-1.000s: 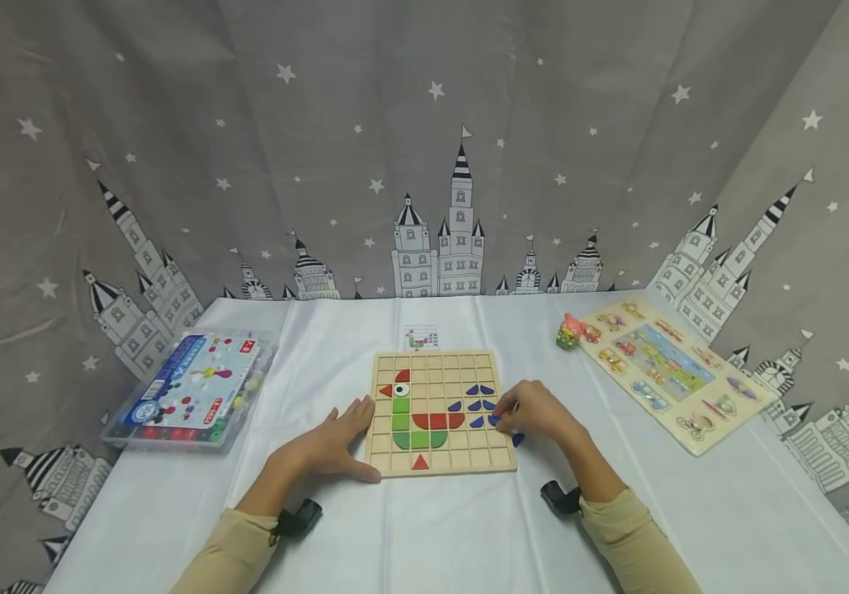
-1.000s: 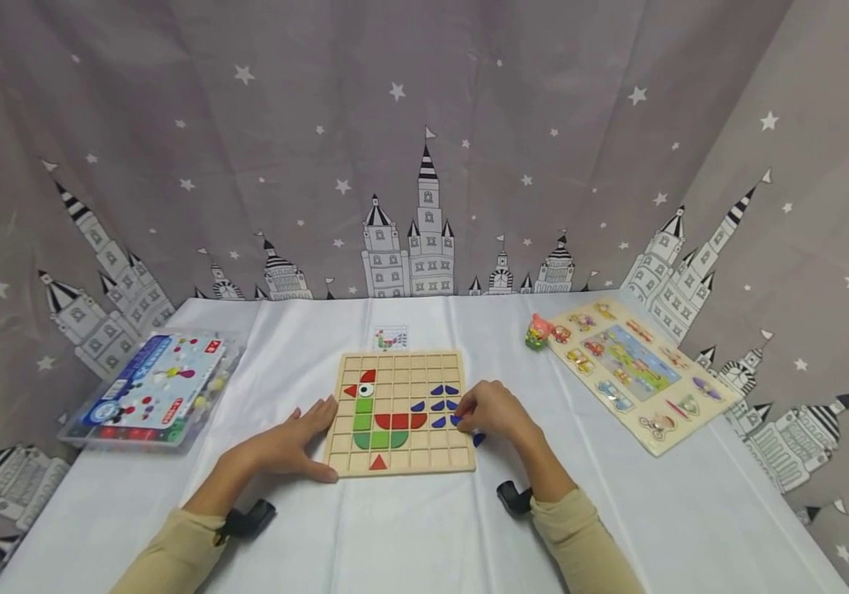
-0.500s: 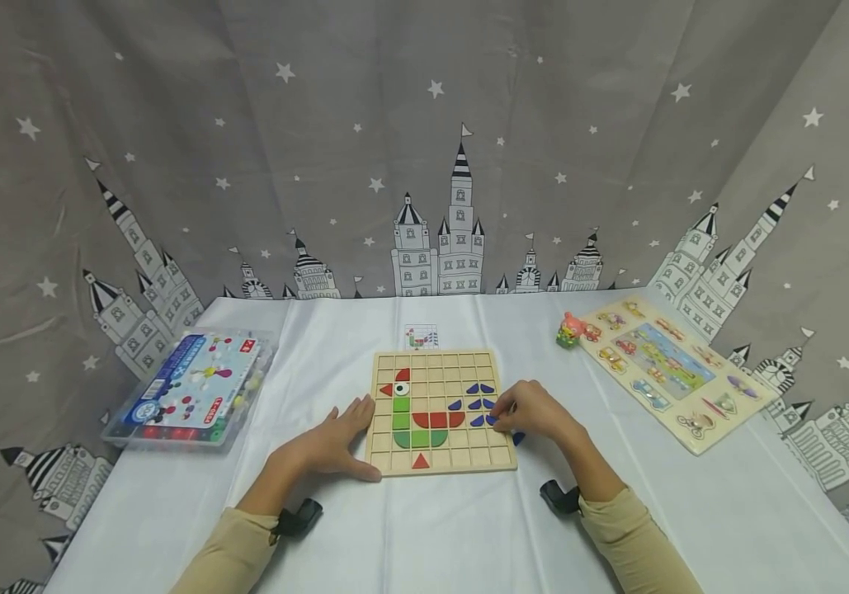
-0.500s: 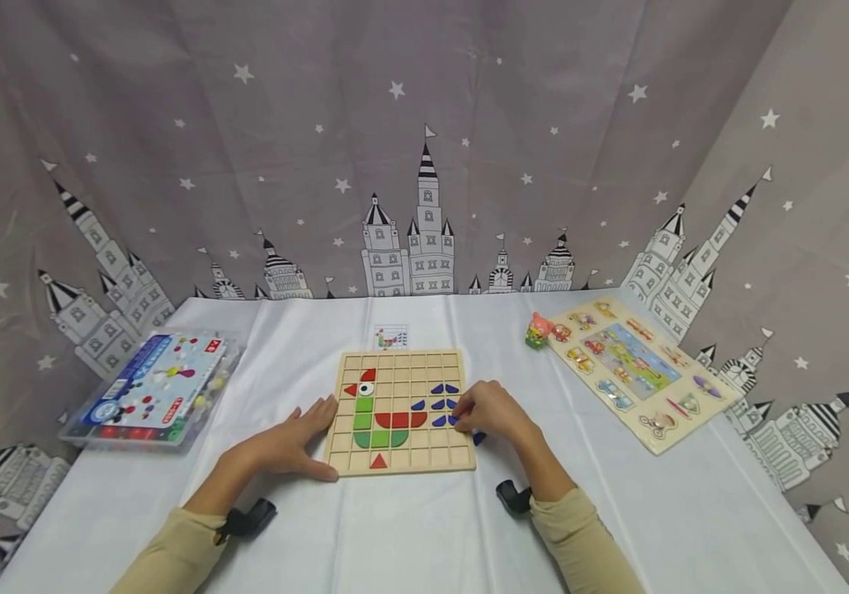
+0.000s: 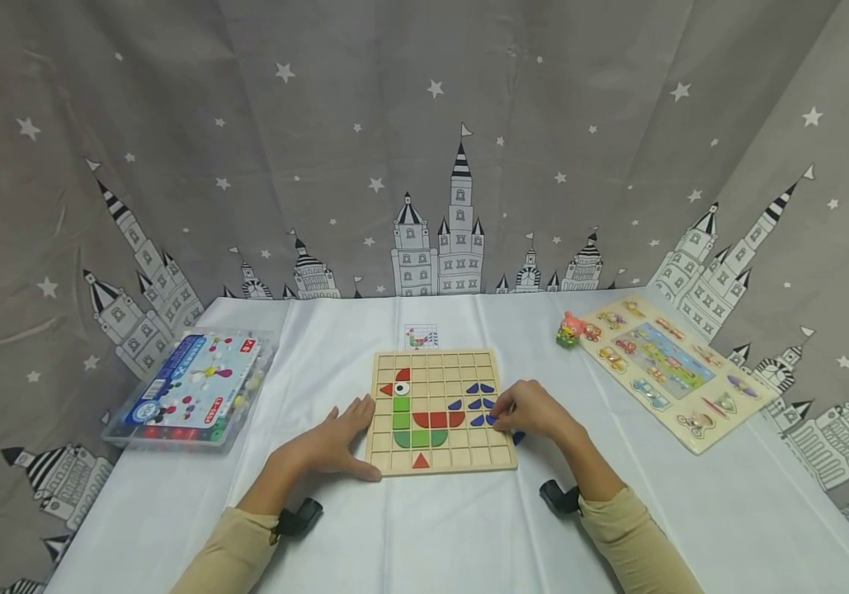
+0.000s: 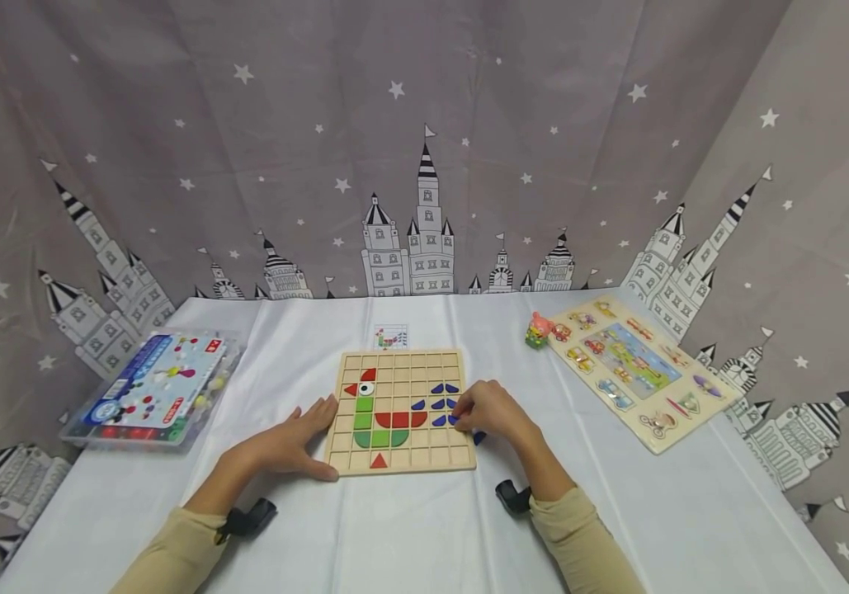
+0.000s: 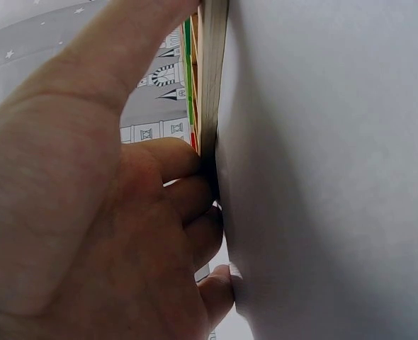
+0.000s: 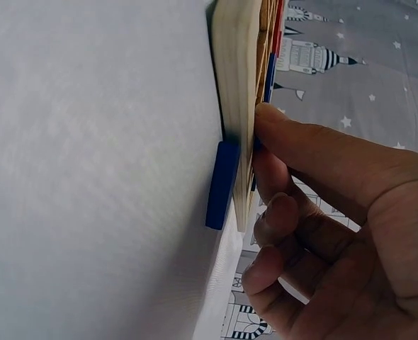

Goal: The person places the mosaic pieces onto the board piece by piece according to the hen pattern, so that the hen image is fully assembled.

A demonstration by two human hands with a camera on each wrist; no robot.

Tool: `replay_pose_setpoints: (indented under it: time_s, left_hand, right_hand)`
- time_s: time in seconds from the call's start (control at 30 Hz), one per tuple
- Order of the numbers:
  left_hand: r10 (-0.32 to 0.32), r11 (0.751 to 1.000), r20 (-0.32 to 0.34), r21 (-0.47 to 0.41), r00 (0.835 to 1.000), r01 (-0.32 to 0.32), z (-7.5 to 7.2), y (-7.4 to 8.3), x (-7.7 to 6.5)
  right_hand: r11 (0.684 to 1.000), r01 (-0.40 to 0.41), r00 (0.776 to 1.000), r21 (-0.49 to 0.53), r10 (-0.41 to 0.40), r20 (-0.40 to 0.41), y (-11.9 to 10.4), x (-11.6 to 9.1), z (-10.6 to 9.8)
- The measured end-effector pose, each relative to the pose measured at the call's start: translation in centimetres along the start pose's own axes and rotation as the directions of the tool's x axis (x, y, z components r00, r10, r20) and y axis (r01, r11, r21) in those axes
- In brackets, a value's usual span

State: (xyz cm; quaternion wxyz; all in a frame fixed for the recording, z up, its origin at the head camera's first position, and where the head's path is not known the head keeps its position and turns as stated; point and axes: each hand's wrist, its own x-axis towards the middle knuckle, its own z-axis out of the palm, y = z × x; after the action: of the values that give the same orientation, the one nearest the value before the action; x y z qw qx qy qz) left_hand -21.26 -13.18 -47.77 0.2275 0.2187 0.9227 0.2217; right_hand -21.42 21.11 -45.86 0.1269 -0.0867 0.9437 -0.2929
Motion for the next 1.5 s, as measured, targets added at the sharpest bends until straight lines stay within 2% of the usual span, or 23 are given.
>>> replay_pose_setpoints:
  time_s: [0.43,0.7,0.87,1.13,1.33,1.5]
  left_hand:
    - [0.024,1.000,-0.001,-0.010,1.000,-0.024,-0.3,0.1,-0.3]
    - [0.002,1.000,0.000,-0.006,1.000,-0.002,-0.4,0.2,-0.1]
    - [0.010,1.000,0.004,0.001,1.000,-0.010,-0.3,0.3,-0.1]
    - [0.009,1.000,0.007,-0.011,1.000,-0.009,-0.3,0.5,-0.3]
    - [0.000,1.000,0.007,-0.011,1.000,0.000,-0.3,0.4,-0.3]
    - [-0.003,1.000,0.011,-0.007,1.000,0.003,-0.3,0.3,-0.4]
  right_hand:
    - [1.000,-0.020,1.000,0.003,0.020,0.000,-0.2,-0.2,-0.2]
    - [0.998,-0.058,0.998,-0.007,0.058,-0.016,0.3,-0.4,-1.0]
    - [0.999,-0.054,0.998,0.004,0.054,0.021,1.4,-1.4,-2.0]
    - [0.991,-0.121,0.984,-0.056,0.127,0.127,2.5,-3.1,-2.7]
    - [0.989,-0.129,0.983,-0.076,0.137,0.118,1.9,-2.8,-2.4]
    - [0.983,-0.173,0.979,-0.069,0.179,0.100,1.7,-2.3,-2.1]
